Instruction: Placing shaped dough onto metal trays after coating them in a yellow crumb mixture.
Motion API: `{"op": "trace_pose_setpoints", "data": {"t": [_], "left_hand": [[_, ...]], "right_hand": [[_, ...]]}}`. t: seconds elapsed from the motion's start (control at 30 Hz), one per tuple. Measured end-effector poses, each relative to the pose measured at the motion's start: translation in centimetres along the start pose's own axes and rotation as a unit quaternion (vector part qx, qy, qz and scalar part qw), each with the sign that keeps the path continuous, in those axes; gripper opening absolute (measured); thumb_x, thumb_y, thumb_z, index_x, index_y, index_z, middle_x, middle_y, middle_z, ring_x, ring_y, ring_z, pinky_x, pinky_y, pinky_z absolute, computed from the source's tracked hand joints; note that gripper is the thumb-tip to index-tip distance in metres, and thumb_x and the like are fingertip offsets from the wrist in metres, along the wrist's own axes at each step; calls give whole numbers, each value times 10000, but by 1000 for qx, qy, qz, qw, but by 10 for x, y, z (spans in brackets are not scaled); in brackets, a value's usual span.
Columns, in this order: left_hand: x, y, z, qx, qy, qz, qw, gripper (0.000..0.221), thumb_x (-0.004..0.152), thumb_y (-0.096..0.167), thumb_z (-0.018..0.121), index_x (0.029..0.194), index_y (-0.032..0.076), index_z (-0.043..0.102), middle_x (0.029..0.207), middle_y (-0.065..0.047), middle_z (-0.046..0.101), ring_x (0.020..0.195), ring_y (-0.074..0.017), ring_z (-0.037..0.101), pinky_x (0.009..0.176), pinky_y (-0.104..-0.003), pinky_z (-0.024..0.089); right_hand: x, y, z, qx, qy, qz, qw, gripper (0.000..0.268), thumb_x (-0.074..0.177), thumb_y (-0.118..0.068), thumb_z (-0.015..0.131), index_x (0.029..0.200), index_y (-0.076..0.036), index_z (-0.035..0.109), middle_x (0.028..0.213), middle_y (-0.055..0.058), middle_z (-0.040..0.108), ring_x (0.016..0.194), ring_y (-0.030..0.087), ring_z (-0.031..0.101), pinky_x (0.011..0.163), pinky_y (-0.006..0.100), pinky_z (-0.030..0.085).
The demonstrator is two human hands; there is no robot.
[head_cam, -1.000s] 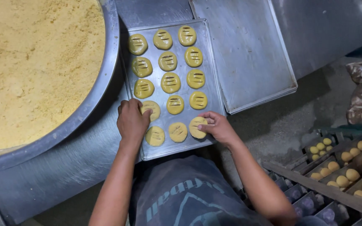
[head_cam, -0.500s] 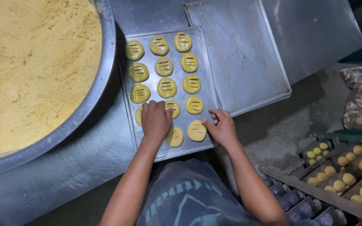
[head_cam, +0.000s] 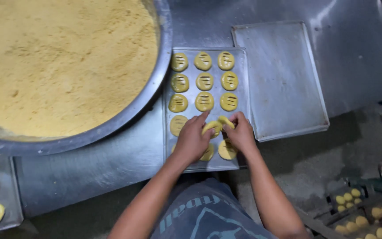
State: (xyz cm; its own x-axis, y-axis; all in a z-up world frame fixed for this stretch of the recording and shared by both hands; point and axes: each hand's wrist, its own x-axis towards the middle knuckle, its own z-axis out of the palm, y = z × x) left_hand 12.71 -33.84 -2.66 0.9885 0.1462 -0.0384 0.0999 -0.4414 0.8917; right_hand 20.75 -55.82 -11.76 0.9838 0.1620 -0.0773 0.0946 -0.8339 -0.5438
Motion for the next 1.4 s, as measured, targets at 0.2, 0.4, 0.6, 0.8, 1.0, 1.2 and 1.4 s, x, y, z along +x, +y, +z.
{"op": "trace_pose_setpoints", "data": {"t": [0.2, 0.4, 0.6, 0.8, 1.0, 1.2, 1.4], "left_hand": [[-49, -18, -171, -121, 54, -116, 984, 332, 929, 132, 710, 1249, 45, 694, 1028, -91, 776, 917, -149, 714, 816, -296, 569], [-50, -66, -277, -96, 198, -149, 964, 369, 930, 157, 735, 1258, -2, 684, 1080, -96, 781, 951, -116, 731, 829, -268, 571], [-11, -99, -292, 136, 179, -155, 962, 410, 932, 210, 716, 1288, 8, 701, 1064, -232, 740, 952, -341, 735, 845, -410, 563], [14, -124, -277, 299, -89, -234, 921, 742, 1001, 525, 520, 1484, -28, 411, 1516, -262, 432, 1404, -392, 423, 1147, -501, 347], [23, -133, -288, 337, -215, -236, 885, 969, 972, 711, 342, 1589, -8, 143, 1677, -195, 129, 1553, -329, 133, 1233, -510, 144], [33, -157, -317, 188, -189, -196, 944, 930, 983, 726, 272, 1552, 2, 396, 1617, -204, 401, 1519, -328, 372, 1245, -431, 301], [36, -185, -331, -442, -67, -214, 868, 985, 1007, 745, 280, 1521, -86, 407, 1462, -214, 534, 1275, -246, 508, 1079, -353, 372]], "right_hand": [[1, -96, -50, 367, -165, 33, 915, 441, 894, -62, 709, 1324, -36, 611, 1018, -4, 675, 930, 104, 643, 843, 271, 548], [34, -199, -48, 461, -296, 7, 837, 423, 943, -111, 678, 1343, 6, 609, 1026, 14, 673, 867, 103, 611, 779, 268, 517], [83, -325, 17, 248, -289, -228, 896, 411, 946, -130, 664, 1351, -61, 655, 1153, 60, 736, 1006, 148, 704, 887, 302, 576], [95, -352, 108, -118, -240, -325, 907, 531, 1013, -374, 547, 1453, -78, 536, 1378, 196, 605, 1256, 355, 588, 1054, 450, 486], [80, -375, 118, -295, -404, -303, 811, 944, 1000, -659, 328, 1592, 17, 40, 1679, 209, 33, 1557, 348, 16, 1248, 478, 130], [88, -372, 114, -244, -433, -245, 833, 944, 989, -709, 231, 1603, -13, 59, 1703, 189, 1, 1580, 327, -24, 1262, 465, 93], [60, -383, 70, 40, -364, -181, 913, 917, 968, -725, 194, 1613, -74, 237, 1693, 145, 219, 1575, 289, 215, 1263, 365, 173]]}}
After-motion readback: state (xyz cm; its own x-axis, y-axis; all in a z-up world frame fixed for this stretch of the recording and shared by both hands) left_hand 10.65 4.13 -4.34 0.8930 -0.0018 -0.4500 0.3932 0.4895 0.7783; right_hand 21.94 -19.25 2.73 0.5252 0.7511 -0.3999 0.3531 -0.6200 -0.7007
